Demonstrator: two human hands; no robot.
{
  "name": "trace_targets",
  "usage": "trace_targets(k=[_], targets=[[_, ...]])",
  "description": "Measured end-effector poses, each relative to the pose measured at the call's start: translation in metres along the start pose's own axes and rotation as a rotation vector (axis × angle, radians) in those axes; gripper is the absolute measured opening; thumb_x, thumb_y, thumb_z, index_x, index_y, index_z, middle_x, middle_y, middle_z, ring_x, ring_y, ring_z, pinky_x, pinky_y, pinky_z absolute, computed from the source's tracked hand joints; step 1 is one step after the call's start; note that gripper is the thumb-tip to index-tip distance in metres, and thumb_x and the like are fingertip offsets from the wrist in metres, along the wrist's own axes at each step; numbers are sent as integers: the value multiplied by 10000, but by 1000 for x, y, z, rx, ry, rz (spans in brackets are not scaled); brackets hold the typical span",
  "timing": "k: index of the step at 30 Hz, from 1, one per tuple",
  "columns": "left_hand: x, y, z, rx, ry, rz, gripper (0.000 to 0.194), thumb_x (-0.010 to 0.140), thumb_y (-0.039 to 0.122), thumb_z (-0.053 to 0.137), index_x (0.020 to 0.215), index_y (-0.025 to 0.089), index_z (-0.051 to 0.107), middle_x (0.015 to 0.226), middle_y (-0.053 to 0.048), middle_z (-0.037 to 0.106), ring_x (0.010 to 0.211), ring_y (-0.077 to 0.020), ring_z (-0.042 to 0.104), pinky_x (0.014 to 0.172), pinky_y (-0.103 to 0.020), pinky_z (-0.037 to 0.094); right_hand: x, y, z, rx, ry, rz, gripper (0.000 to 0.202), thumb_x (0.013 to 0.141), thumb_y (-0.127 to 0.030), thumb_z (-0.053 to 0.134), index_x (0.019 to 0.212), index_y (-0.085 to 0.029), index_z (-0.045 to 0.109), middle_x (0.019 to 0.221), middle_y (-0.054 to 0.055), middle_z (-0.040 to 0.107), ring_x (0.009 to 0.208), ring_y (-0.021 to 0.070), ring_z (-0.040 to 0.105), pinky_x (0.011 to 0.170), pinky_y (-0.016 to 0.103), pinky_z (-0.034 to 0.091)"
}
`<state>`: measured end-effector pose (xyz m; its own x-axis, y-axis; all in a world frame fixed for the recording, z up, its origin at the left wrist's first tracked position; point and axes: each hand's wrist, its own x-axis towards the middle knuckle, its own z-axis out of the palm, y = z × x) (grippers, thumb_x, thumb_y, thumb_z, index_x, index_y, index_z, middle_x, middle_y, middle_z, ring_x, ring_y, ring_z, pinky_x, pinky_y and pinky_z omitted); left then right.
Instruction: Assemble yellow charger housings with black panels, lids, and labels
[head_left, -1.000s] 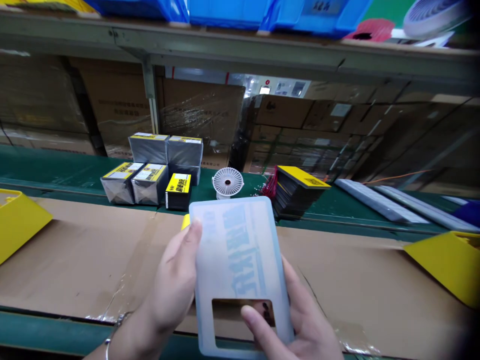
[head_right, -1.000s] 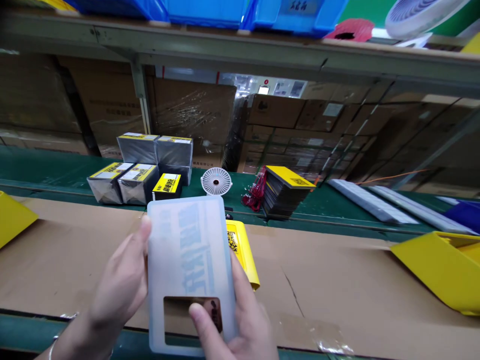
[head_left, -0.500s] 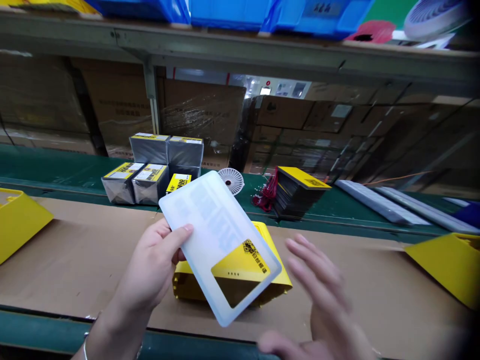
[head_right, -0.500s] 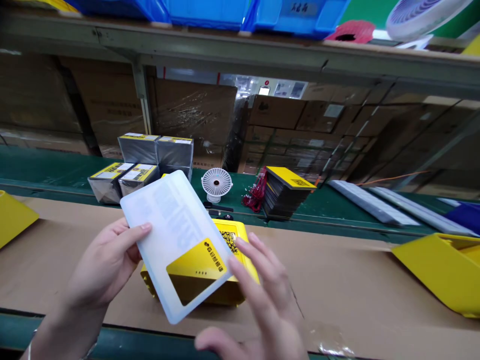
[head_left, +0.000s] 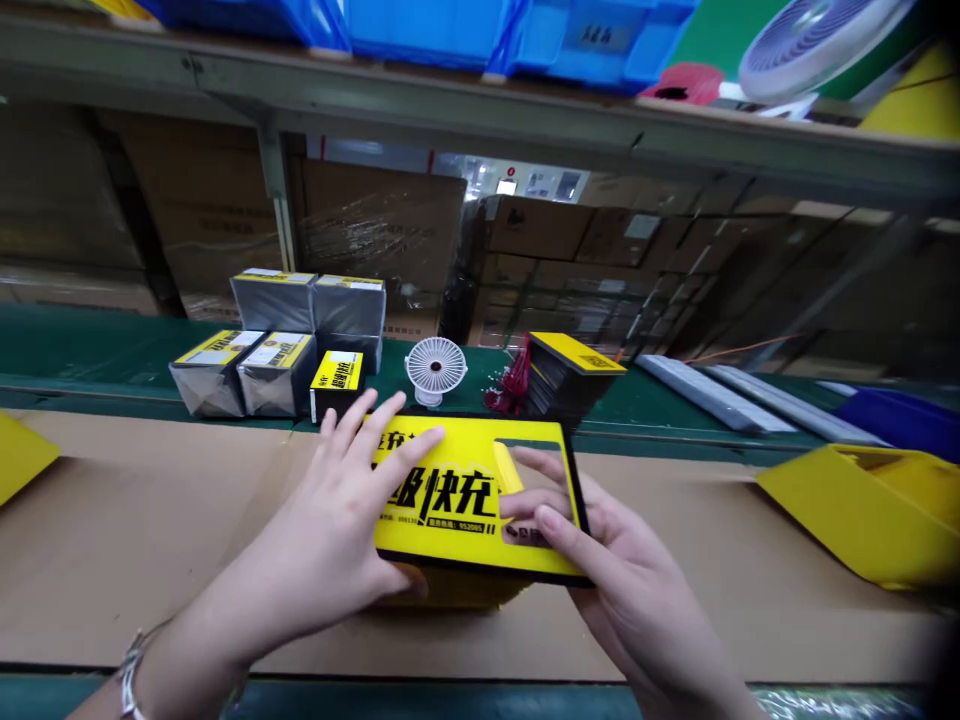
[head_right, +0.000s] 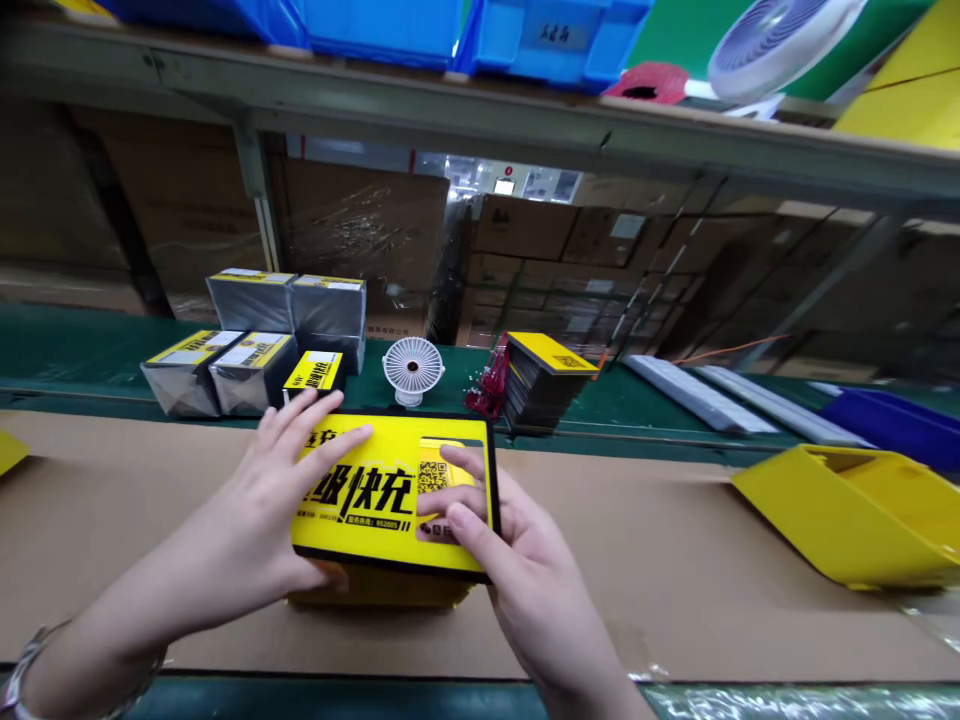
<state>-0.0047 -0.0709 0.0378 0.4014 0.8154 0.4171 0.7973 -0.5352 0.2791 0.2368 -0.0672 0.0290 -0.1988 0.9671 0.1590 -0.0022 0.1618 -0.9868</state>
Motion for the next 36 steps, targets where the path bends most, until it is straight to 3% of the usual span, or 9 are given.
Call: trace_targets(k=[4,7,10,16,26,29,31,33,36], targets=[[12,-13,5,-122,-152,-40,783,645,452,734,1334,311,389,1438,-88,312,1362,-312,236,1125,-527,261,0,17,-7,-195,59,-11,584,904,-446,504,1419,-251,310,1386,114,484,1210,239,528,1000,447,474],[16,-23,15,-178,-186,-119,767,621,564,725,1285,296,450,1407,-104,329,1336,-327,279,1095,-530,311,0,35,-20,-683,29,-108,541,877,-468,527,1376,-292,417,1493,64,335,1365,258,329,1125,520,281],[17,-29,25,-228,-207,-176,784,590,618,725,1257,279,491,1397,-119,335,1330,-353,285,1079,-562,315,4,48,-32,-889,-45,-81,465,873,-472,523,1313,-322,512,1502,28,322,1379,248,301,1139,514,255],[20,-29,32,-293,-221,-179,786,548,610,760,1225,289,525,1381,-111,352,1318,-351,305,1080,-557,314,13,59,-45,-641,-11,-93,435,762,-486,677,1146,-284,657,1384,55,494,1295,258,441,1117,504,317],[30,-29,33,-259,-244,-156,838,498,637,768,1229,286,555,1380,-129,390,1314,-385,329,1050,-583,340,17,71,-53,-387,-15,-73,432,695,-417,759,1092,-265,683,1333,93,532,1273,294,459,1102,546,313],[30,-33,34,-199,-310,-121,921,498,705,725,1300,309,505,1477,-127,332,1379,-389,230,1087,-623,243,18,59,-51,-468,-39,-20,431,685,-438,760,1076,-270,692,1337,82,537,1282,286,452,1112,548,299],[25,-41,35,-148,-358,-80,870,617,722,635,1368,342,417,1530,-97,277,1413,-355,174,1111,-644,113,20,48,-53,-556,-77,-16,446,688,-451,754,1093,-278,685,1371,71,507,1308,286,419,1119,556,277],[17,-54,34,-122,-368,-59,787,759,670,534,1433,349,285,1554,-72,218,1428,-316,145,1121,-629,59,24,41,-57,-637,-135,-16,609,675,-466,757,1237,-303,589,1466,60,384,1361,295,330,1125,570,237],[1,-72,30,-112,-349,-85,765,852,577,474,1474,322,110,1564,-57,137,1431,-291,115,1138,-573,124,42,42,-66,-643,-273,-15,1005,573,-475,820,1432,-328,319,1538,65,225,1386,306,267,1122,532,259]])
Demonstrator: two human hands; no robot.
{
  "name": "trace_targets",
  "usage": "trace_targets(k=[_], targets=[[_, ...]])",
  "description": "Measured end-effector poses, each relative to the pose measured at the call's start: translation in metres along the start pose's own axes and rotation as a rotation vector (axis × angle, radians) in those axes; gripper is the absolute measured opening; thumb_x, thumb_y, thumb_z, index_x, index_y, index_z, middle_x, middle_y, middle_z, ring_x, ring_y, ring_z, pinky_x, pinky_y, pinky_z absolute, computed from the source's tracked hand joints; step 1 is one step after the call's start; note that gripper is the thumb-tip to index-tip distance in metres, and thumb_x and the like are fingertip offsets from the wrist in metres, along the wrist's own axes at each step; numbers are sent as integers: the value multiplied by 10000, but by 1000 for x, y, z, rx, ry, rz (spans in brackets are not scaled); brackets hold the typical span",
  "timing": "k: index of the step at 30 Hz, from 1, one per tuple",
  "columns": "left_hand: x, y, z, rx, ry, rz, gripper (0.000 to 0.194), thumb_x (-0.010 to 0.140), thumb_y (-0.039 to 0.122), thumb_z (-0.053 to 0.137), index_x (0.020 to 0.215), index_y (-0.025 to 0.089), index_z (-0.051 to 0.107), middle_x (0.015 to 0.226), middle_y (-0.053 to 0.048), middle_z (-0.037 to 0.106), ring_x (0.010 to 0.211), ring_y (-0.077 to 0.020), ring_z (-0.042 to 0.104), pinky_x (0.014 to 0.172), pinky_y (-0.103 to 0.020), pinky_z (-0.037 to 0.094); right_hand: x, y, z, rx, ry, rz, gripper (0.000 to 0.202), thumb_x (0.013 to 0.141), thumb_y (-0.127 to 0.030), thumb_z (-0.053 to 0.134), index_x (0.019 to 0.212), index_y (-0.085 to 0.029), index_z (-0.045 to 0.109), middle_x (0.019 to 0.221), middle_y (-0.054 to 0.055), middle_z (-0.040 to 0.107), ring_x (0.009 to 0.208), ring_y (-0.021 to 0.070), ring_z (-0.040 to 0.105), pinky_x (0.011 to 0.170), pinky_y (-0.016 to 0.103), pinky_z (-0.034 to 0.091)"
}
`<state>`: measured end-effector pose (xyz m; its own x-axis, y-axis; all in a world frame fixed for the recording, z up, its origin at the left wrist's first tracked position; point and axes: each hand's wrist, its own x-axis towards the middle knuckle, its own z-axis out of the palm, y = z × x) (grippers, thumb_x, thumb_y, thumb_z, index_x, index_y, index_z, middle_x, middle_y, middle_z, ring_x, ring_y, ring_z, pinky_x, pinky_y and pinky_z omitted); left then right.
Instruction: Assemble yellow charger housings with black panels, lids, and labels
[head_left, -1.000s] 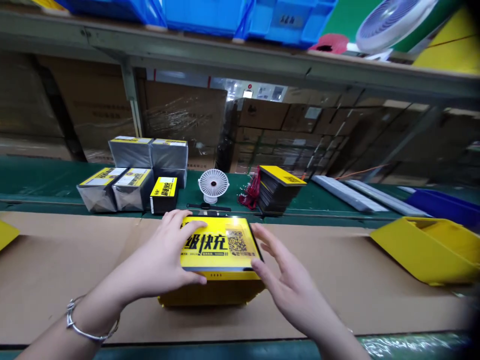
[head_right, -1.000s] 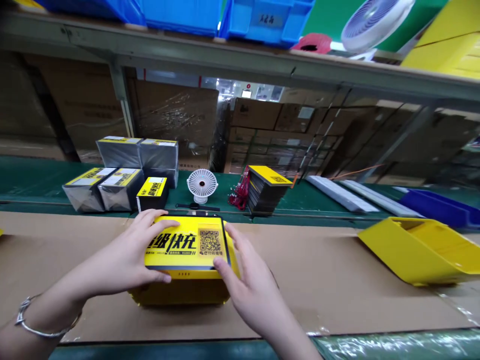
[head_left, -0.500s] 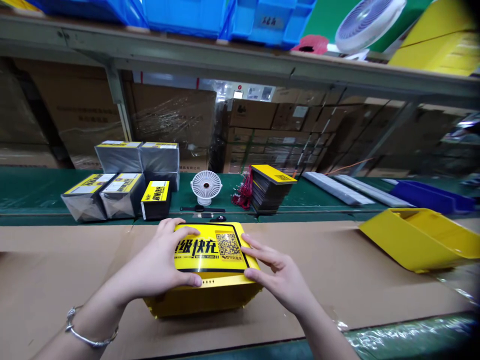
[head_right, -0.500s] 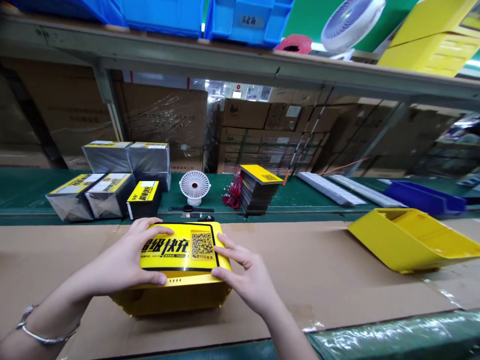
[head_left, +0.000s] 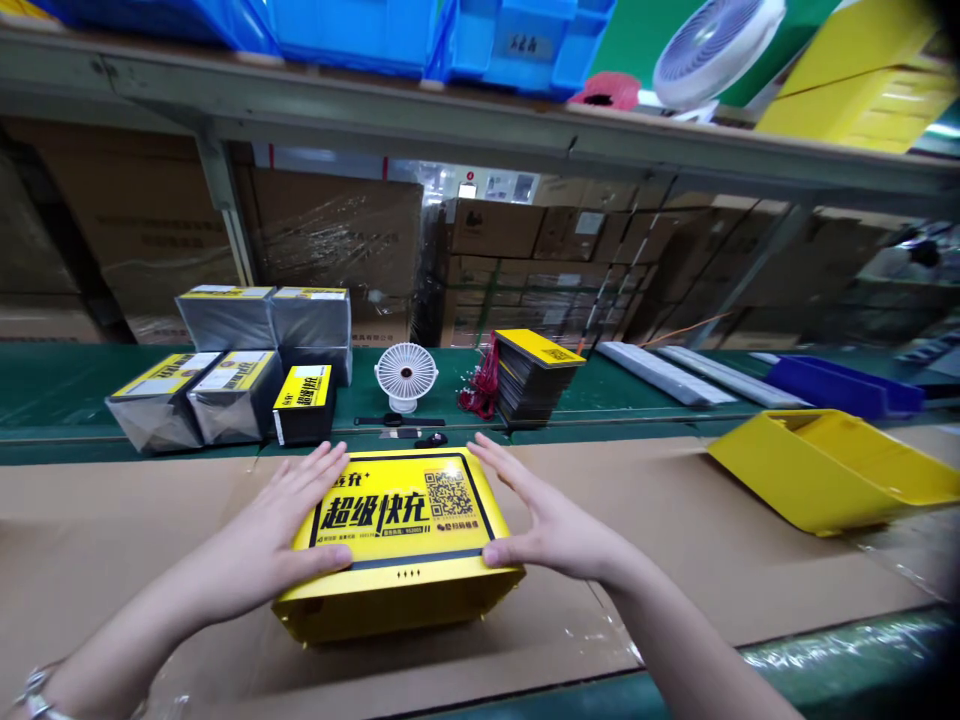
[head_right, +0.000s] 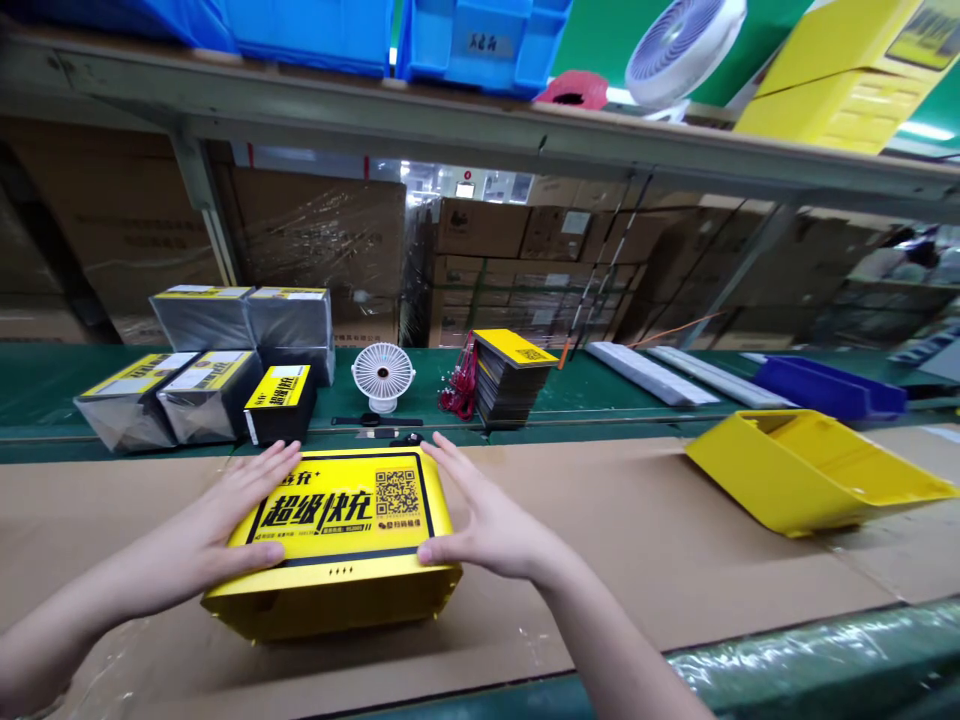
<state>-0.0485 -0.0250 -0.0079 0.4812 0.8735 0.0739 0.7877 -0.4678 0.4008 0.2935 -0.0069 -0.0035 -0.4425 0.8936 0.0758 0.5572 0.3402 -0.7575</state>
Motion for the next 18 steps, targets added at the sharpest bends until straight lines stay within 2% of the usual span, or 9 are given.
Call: trace_targets(k=[2,4,7,9,11,13,15,16,18], targets=[[-8,-7,0,26,16,-34,764,864,556,466,1476,316,77,1563,-51,124,1429,-289,112,1139,-556,155,18,9,-1,34,-24,-45,1039,551,-460,833,1438,-315,311,1479,76,338,1272,284,444,1045,444,407],[-12,-6,1,66,42,-56,738,867,554,460,1475,319,114,1559,-41,152,1426,-288,127,1140,-560,155,40,17,4,28,46,-45,820,651,-454,767,1378,-279,431,1301,72,512,1016,217,607,862,349,527],[-14,2,5,129,99,-64,686,862,560,462,1458,318,224,1545,-29,228,1421,-290,170,1144,-574,124,68,19,18,-77,207,12,412,841,-445,552,1158,-198,643,987,65,590,797,177,609,715,319,516],[-15,7,8,159,134,-68,634,869,552,453,1436,314,299,1523,-24,300,1415,-289,202,1148,-578,115,76,15,24,-154,258,23,384,899,-446,441,979,-186,712,883,63,569,780,186,592,710,330,487],[-18,11,10,163,151,-84,599,881,545,432,1421,301,339,1500,-24,354,1409,-279,231,1155,-568,117,76,8,26,-233,274,25,456,928,-458,364,851,-190,725,845,68,567,760,194,586,704,344,469],[-20,14,11,148,136,-112,606,892,548,399,1428,273,329,1506,-31,345,1412,-265,227,1164,-546,122,71,-1,26,-306,267,20,498,942,-462,318,864,-186,725,870,93,594,791,220,593,739,379,465],[-17,20,12,125,107,-149,642,906,554,345,1453,225,276,1540,-56,260,1424,-260,180,1166,-527,140,65,-13,30,-360,250,-7,474,939,-457,335,1054,-173,695,1025,133,624,967,271,586,875,436,442],[-14,25,12,113,90,-160,665,910,560,319,1464,201,240,1553,-70,207,1431,-262,146,1164,-521,154,63,-21,35,-383,221,-38,473,928,-465,368,1178,-169,639,1158,142,604,1104,296,539,971,462,395],[-3,35,14,103,51,-141,724,901,593,293,1477,172,174,1562,-88,128,1435,-271,92,1157,-527,159,58,-37,48,-438,95,-147,579,906,-506,415,1373,-167,462,1419,119,441,1340,305,336,1120,476,242]])
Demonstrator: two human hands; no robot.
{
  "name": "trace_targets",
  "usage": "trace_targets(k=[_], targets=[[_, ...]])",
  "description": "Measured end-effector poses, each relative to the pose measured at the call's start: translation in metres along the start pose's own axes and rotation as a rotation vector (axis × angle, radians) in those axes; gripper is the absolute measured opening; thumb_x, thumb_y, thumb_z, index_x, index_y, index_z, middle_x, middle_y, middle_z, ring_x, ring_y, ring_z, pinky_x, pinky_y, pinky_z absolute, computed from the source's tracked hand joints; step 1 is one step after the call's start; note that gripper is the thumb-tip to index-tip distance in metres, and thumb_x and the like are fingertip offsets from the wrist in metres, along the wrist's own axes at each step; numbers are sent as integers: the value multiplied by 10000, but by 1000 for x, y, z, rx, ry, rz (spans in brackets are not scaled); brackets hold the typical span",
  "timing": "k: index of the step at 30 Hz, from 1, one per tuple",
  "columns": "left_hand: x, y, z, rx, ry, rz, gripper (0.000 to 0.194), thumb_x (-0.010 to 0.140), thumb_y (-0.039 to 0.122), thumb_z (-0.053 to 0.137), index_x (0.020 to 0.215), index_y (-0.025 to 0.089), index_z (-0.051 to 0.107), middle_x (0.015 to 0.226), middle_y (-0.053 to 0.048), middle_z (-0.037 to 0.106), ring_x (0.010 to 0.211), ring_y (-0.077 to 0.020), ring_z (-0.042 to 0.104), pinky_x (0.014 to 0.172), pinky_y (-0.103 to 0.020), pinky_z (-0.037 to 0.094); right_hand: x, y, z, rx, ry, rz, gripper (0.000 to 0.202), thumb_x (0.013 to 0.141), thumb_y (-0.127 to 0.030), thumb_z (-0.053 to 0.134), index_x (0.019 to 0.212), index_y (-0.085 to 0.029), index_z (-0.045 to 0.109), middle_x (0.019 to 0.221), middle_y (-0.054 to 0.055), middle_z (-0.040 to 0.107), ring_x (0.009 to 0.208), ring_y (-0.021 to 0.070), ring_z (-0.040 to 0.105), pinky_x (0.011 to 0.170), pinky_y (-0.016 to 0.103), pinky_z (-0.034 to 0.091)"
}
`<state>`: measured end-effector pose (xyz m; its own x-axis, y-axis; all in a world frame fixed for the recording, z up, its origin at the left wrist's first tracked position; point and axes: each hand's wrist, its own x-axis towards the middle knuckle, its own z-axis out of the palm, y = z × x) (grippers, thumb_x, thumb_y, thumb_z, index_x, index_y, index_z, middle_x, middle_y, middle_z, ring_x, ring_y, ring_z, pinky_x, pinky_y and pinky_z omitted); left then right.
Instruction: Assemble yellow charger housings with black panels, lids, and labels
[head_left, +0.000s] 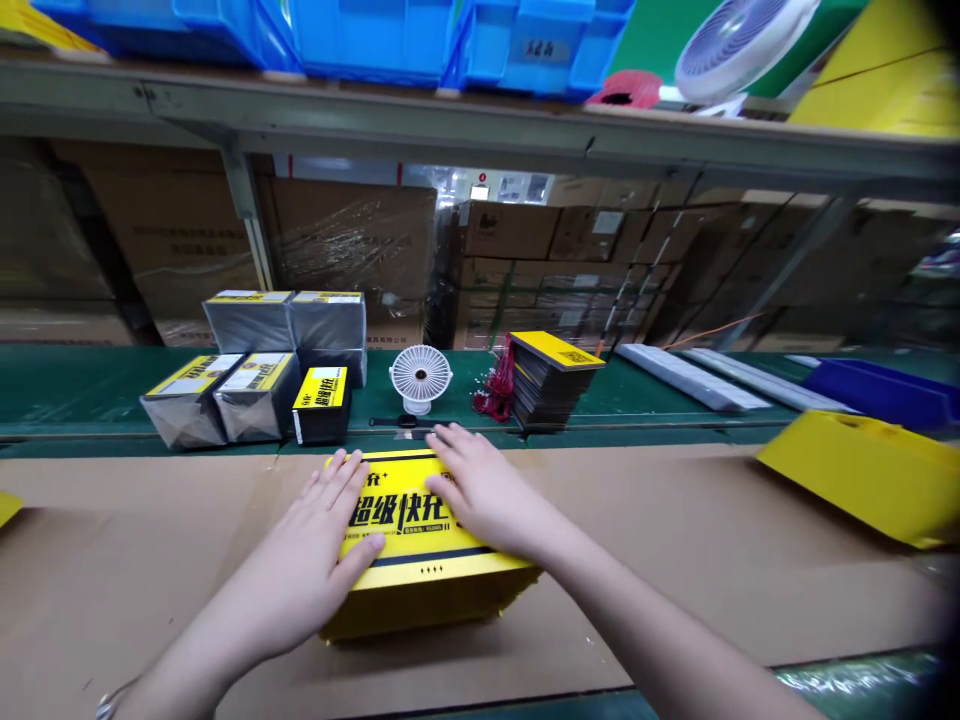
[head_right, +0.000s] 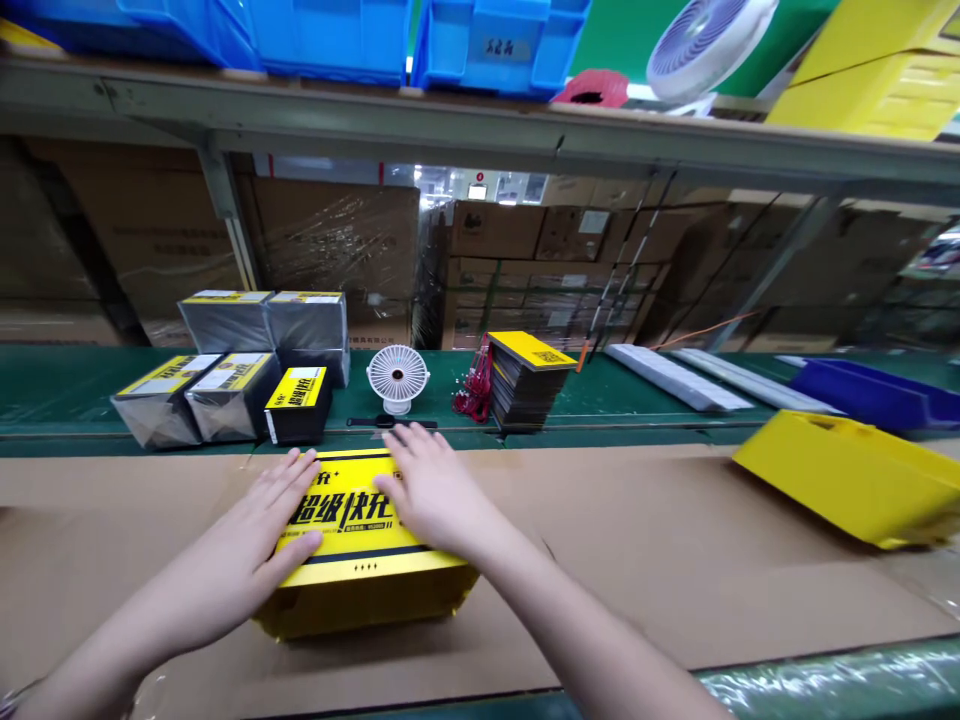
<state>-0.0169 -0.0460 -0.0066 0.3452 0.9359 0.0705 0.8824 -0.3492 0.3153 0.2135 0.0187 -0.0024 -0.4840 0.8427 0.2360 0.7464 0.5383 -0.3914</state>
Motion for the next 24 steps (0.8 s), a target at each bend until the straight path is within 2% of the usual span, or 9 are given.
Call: trace_targets(k=[2,5,8,11,14,17,19,21,24], targets=[[11,12,1,18,-32,60,782,878,642,288,1477,163,136,1555,-101,106,1434,-281,75,1151,-558,123,-1,-19,5,-45,-130,-147,680,913,-541,375,1459,-145,289,1534,92,222,1427,268,145,1174,448,134],[21,16,0,37,-53,118,832,850,688,286,1472,161,120,1547,-113,108,1432,-286,83,1146,-575,89,-5,-27,4,-93,-247,-226,734,925,-572,309,1483,-117,170,1547,94,90,1438,233,68,1186,410,114],[15,0,-6,10,-70,90,862,832,707,317,1475,177,97,1556,-85,82,1436,-262,71,1163,-513,129,-16,-8,-10,-116,-275,-152,781,889,-648,330,1486,-170,171,1549,56,85,1436,246,75,1186,430,114],[5,-14,-11,1,-101,13,828,847,695,297,1479,212,67,1564,-36,55,1439,-227,64,1172,-465,150,-28,14,-21,-143,-254,30,808,876,-685,300,1490,-186,136,1551,29,66,1435,260,63,1182,450,140],[8,-2,-8,71,-73,-51,855,842,712,250,1474,149,130,1557,-94,81,1436,-261,64,1167,-494,138,-31,16,-16,-182,-209,164,843,880,-692,256,1489,-129,110,1549,65,42,1432,278,18,1177,472,146],[24,25,2,92,-40,18,919,809,751,257,1461,107,188,1542,-154,106,1428,-322,48,1146,-568,110,-25,0,-3,-195,-210,36,802,906,-645,251,1483,-98,145,1544,98,44,1429,284,-15,1178,489,110],[34,35,6,54,-56,121,906,806,753,268,1469,144,160,1545,-129,113,1430,-310,59,1146,-569,107,-22,-9,1,-171,-240,-97,753,924,-602,274,1483,-112,158,1543,98,57,1433,271,21,1181,476,112],[38,29,4,23,-81,169,888,806,749,292,1472,180,146,1551,-93,126,1435,-277,89,1157,-533,112,-23,-9,-4,-139,-264,-139,738,921,-596,304,1484,-139,168,1545,87,87,1435,260,63,1183,461,115],[28,-2,-6,-43,-103,111,858,799,728,382,1472,240,169,1562,-38,133,1439,-252,100,1166,-499,107,-35,9,-19,-64,-265,-41,738,891,-633,362,1483,-227,192,1556,23,89,1439,251,32,1184,467,75]])
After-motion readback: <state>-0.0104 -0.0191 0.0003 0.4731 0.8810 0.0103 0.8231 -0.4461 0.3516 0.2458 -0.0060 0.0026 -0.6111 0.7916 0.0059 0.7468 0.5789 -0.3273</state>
